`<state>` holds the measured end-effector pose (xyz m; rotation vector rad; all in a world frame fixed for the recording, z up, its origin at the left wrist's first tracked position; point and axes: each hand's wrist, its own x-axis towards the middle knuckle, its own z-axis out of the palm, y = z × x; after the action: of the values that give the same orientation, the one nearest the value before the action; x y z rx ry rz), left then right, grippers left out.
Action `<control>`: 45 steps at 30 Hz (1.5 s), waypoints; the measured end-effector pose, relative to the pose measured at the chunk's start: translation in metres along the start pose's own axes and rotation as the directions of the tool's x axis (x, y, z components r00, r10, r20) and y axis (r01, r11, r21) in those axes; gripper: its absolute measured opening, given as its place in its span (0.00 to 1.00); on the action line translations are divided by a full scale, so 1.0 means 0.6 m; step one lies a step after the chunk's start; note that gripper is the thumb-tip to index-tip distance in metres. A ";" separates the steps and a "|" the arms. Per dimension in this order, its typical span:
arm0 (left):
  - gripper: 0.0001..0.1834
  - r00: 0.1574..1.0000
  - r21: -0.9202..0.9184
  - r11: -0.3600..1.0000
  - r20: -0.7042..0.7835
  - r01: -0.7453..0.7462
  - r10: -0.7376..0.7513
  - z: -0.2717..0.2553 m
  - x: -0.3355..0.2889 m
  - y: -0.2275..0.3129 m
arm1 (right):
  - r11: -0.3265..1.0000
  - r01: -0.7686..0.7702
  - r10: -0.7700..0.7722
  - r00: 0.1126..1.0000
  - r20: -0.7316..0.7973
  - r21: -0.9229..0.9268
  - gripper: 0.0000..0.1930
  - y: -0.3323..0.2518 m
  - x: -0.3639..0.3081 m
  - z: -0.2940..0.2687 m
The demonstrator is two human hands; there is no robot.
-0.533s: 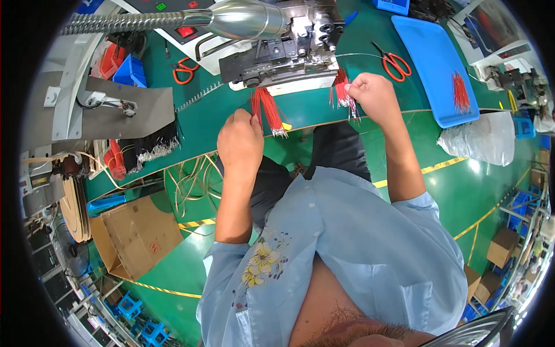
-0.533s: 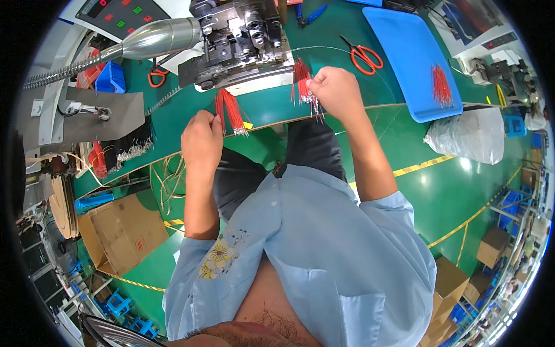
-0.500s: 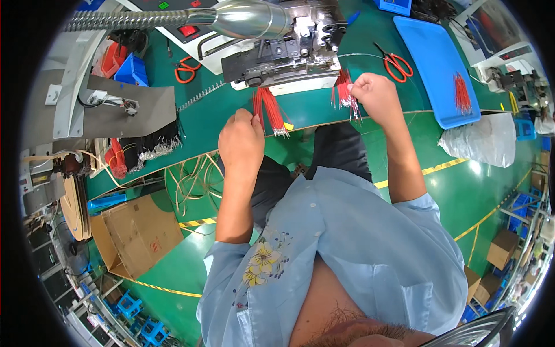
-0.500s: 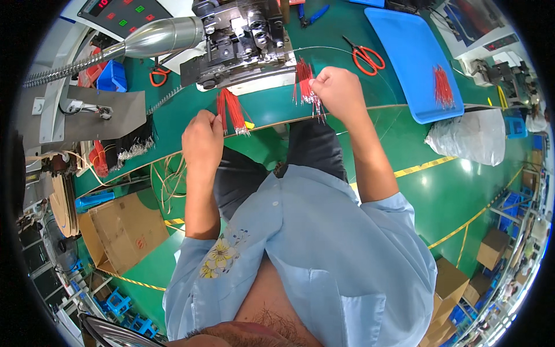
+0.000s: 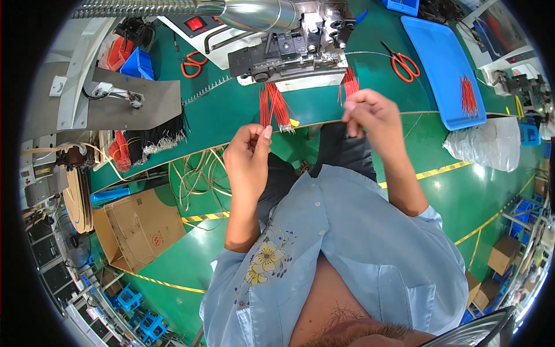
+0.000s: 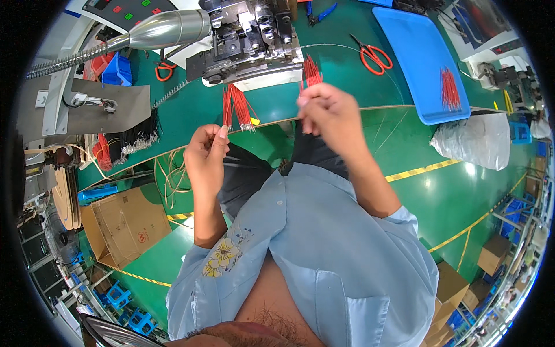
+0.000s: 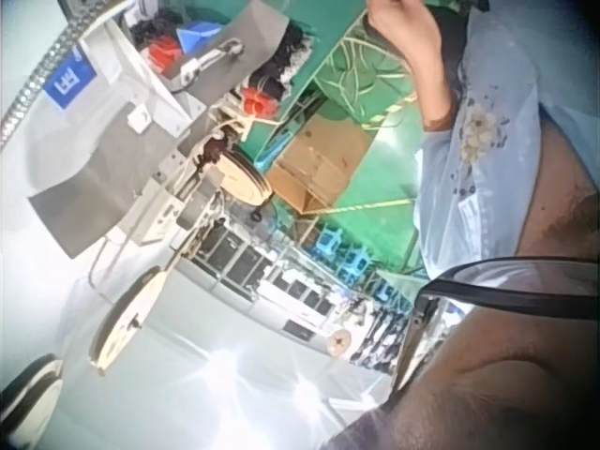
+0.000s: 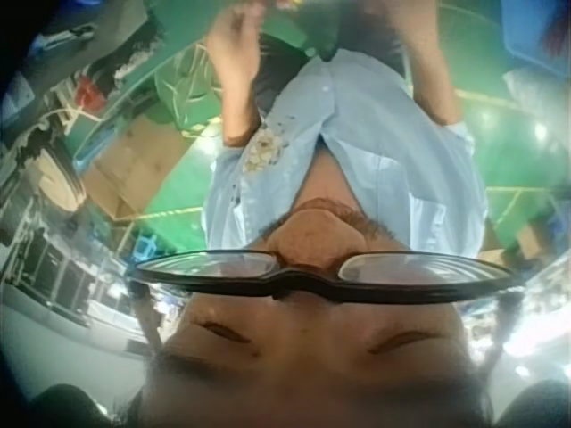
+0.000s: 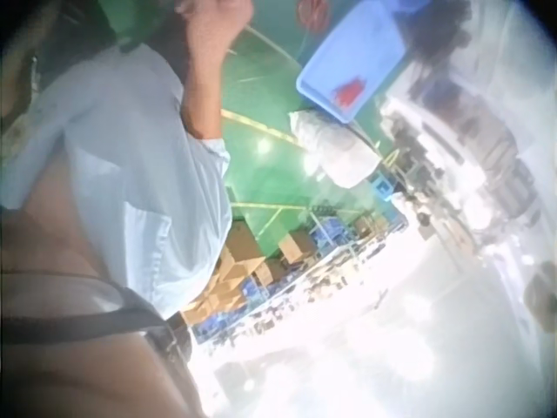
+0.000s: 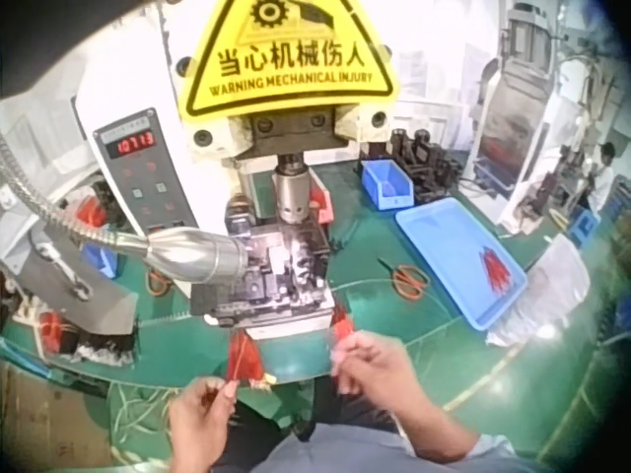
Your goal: Using a machine to process and crimp electrical wires at an industrial workbench.
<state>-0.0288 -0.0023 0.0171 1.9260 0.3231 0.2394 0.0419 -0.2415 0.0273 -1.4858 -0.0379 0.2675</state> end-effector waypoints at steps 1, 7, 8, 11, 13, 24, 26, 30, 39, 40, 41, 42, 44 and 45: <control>0.11 1.000 -0.057 0.998 -0.011 -0.012 0.011 0.007 -0.004 0.005 | 0.999 -0.013 0.011 0.999 0.050 0.037 0.05 0.001 -0.001 0.017; 0.09 0.978 -0.464 0.874 0.203 0.144 -0.054 0.028 -0.019 0.023 | 0.973 -0.054 0.013 0.984 0.179 0.226 0.08 0.020 0.003 0.083; 0.08 0.968 -0.489 0.856 0.244 0.168 -0.051 0.029 -0.021 0.020 | 0.969 -0.061 0.017 0.983 0.182 0.241 0.08 0.017 0.003 0.086; 0.08 0.954 -0.537 0.821 0.298 0.194 -0.030 0.035 -0.023 0.020 | 0.960 -0.083 0.040 0.986 0.164 0.268 0.08 0.007 0.004 0.087; 0.08 0.952 -0.529 0.826 0.305 0.196 -0.030 0.038 -0.023 0.023 | 0.953 -0.087 0.040 0.985 0.166 0.291 0.08 0.009 0.004 0.083; 0.08 0.935 -0.482 0.853 0.356 0.197 -0.015 0.044 -0.024 0.026 | 0.944 -0.071 0.027 0.990 0.141 0.322 0.08 0.010 -0.001 0.080; 0.07 0.923 -0.466 0.857 0.383 0.220 -0.028 0.042 -0.026 0.027 | 0.949 -0.066 0.023 0.990 0.140 0.308 0.07 0.012 -0.001 0.079; 0.08 0.936 -0.457 0.880 0.349 0.130 0.042 0.049 -0.021 0.028 | 0.974 -0.041 0.013 0.992 0.126 0.222 0.05 0.006 -0.009 0.079; 0.09 0.949 -0.545 0.828 0.311 0.135 0.050 0.059 0.019 0.056 | 0.994 0.072 -0.063 0.992 0.107 -0.086 0.05 -0.012 -0.042 0.077; 0.08 0.950 -0.558 0.816 0.311 0.150 0.038 0.060 0.019 0.056 | 0.988 0.093 -0.082 0.992 0.097 -0.122 0.05 -0.011 -0.044 0.076; 0.08 0.950 -0.571 0.804 0.310 0.164 0.027 0.062 0.018 0.055 | 0.981 0.114 -0.101 0.991 0.088 -0.158 0.05 -0.009 -0.046 0.075; 0.07 0.950 -0.584 0.792 0.312 0.179 0.016 0.063 0.017 0.054 | 0.975 0.138 -0.125 0.989 0.082 -0.174 0.05 -0.007 -0.047 0.075; 0.07 0.943 -0.617 0.756 0.333 0.220 -0.003 0.065 0.018 0.049 | 0.961 0.186 -0.174 0.982 0.074 -0.206 0.05 -0.001 -0.048 0.076; 0.07 0.940 -0.633 0.737 0.340 0.240 -0.014 0.065 0.018 0.047 | 0.940 0.219 -0.205 0.976 0.078 -0.260 0.05 0.001 -0.048 0.075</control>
<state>-0.0031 -0.0428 0.0291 1.1841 0.1233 -0.0541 0.0051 -0.2030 0.0348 -1.7283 -0.2831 0.1273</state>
